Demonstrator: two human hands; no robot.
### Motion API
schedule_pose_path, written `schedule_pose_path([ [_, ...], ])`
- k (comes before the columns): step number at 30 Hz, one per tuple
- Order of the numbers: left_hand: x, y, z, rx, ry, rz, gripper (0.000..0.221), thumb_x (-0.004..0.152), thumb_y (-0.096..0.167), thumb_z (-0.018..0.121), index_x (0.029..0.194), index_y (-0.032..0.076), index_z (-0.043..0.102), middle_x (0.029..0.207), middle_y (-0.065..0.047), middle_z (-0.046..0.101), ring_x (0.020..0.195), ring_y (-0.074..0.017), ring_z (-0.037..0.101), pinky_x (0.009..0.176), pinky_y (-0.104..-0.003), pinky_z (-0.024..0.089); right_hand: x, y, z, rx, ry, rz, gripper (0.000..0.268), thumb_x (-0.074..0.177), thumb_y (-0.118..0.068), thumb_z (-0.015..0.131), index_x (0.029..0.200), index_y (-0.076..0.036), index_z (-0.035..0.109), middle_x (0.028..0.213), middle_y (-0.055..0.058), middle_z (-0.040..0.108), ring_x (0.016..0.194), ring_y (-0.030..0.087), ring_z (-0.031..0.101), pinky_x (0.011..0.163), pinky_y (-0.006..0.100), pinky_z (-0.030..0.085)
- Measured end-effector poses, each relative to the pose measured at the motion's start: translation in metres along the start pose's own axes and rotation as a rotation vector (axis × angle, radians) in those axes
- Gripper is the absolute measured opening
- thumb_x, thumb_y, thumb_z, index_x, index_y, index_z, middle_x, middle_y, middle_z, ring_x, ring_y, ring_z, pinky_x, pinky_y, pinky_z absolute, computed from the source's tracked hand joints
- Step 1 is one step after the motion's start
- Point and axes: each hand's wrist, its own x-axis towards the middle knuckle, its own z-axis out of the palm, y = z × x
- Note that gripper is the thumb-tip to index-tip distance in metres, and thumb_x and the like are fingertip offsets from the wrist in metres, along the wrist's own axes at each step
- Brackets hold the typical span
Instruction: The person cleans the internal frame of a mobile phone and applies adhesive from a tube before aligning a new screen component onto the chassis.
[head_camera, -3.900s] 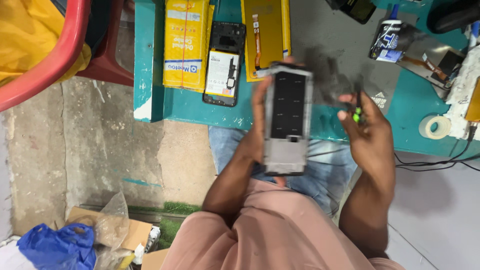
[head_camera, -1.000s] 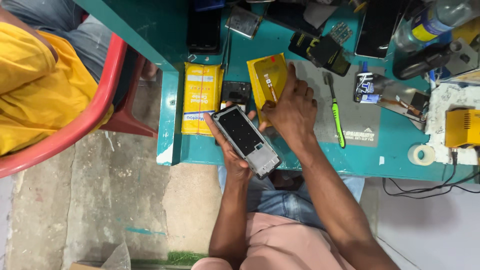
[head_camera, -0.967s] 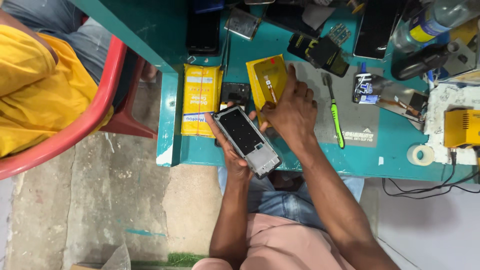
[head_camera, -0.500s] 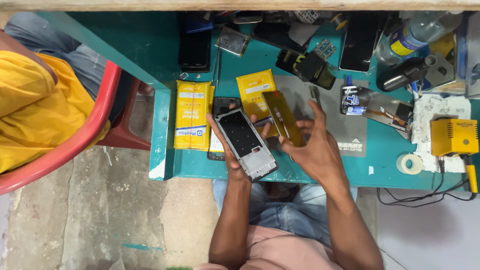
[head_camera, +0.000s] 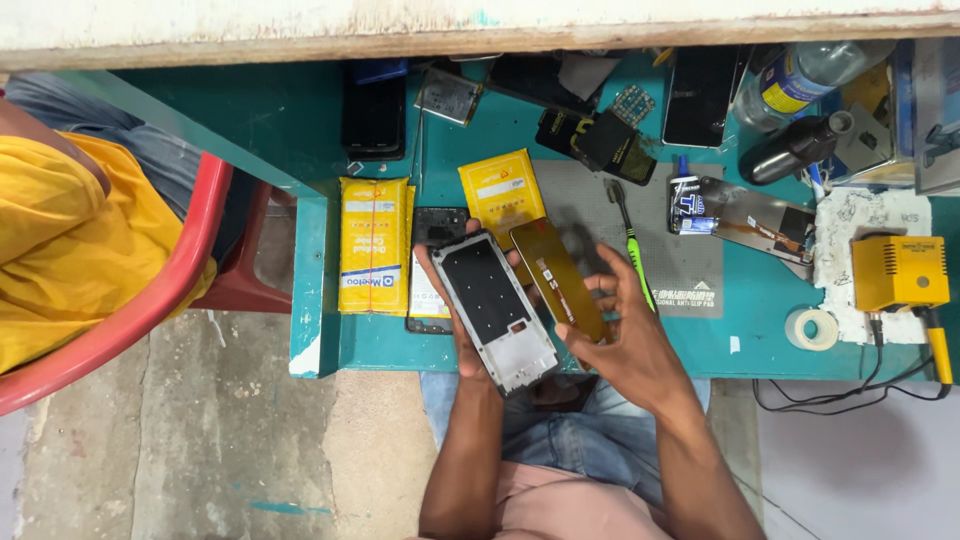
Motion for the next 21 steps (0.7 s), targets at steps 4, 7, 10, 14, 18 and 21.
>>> schedule_pose_path([
  [4,-0.001,-0.004,-0.007,0.085,0.055,-0.012,0.154,0.061,0.047,0.1,0.171,0.036,-0.008,0.167,-0.019,0.025,0.13,-0.0318,0.054,0.104,-0.051,0.055,-0.004,0.021,-0.003,0.323,-0.088,0.007,0.095,0.079,-0.017,0.08,0.159,-0.006,0.03,0.128,0.013,0.056,0.114,0.023,0.055,0.091,0.038,0.052],
  [7,-0.004,-0.004,-0.013,0.072,-0.044,-0.018,0.155,0.057,0.054,0.098,0.166,0.035,-0.011,0.168,-0.021,0.024,0.136,-0.0319,0.053,0.116,-0.052,0.049,-0.008,0.045,-0.006,0.584,-0.138,-0.015,0.076,0.094,-0.019,0.07,0.158,0.005,0.038,0.137,0.015,0.063,0.127,0.022,0.059,0.107,0.033,0.047],
  [10,-0.01,-0.006,-0.016,0.069,-0.103,-0.034,0.157,0.055,0.061,0.096,0.165,0.034,-0.013,0.169,-0.022,0.024,0.14,-0.033,0.053,0.123,-0.056,0.046,-0.012,0.068,-0.01,0.851,-0.152,0.095,0.071,0.097,-0.022,0.063,0.154,0.013,0.038,0.139,0.016,0.064,0.126,0.02,0.061,0.105,0.032,0.049],
  [14,-0.021,-0.007,-0.014,0.108,-0.1,-0.072,0.16,0.051,0.062,0.096,0.167,0.034,-0.011,0.169,-0.025,0.021,0.14,-0.034,0.052,0.115,-0.056,0.049,-0.019,0.091,-0.016,1.092,-0.243,0.05,0.068,0.105,-0.029,0.061,0.157,0.008,0.035,0.123,0.024,0.064,0.109,0.026,0.066,0.092,0.036,0.052],
  [18,-0.03,-0.011,-0.009,0.005,-0.126,-0.123,0.16,0.052,0.054,0.097,0.166,0.038,-0.014,0.172,-0.02,0.013,0.14,-0.0346,0.05,0.103,-0.053,0.055,-0.026,0.101,-0.014,1.296,-0.332,0.044,0.068,0.104,-0.041,0.059,0.148,0.006,0.036,0.127,0.022,0.063,0.111,0.027,0.067,0.09,0.039,0.056],
  [21,-0.031,-0.012,-0.003,-0.042,-0.14,-0.137,0.159,0.055,0.051,0.098,0.167,0.039,-0.013,0.174,-0.019,0.012,0.142,-0.0351,0.049,0.104,-0.051,0.058,-0.031,0.099,-0.013,1.458,-0.373,0.022,0.071,0.111,-0.047,0.054,0.155,0.005,0.035,0.138,0.025,0.059,0.113,0.032,0.066,0.089,0.042,0.056],
])
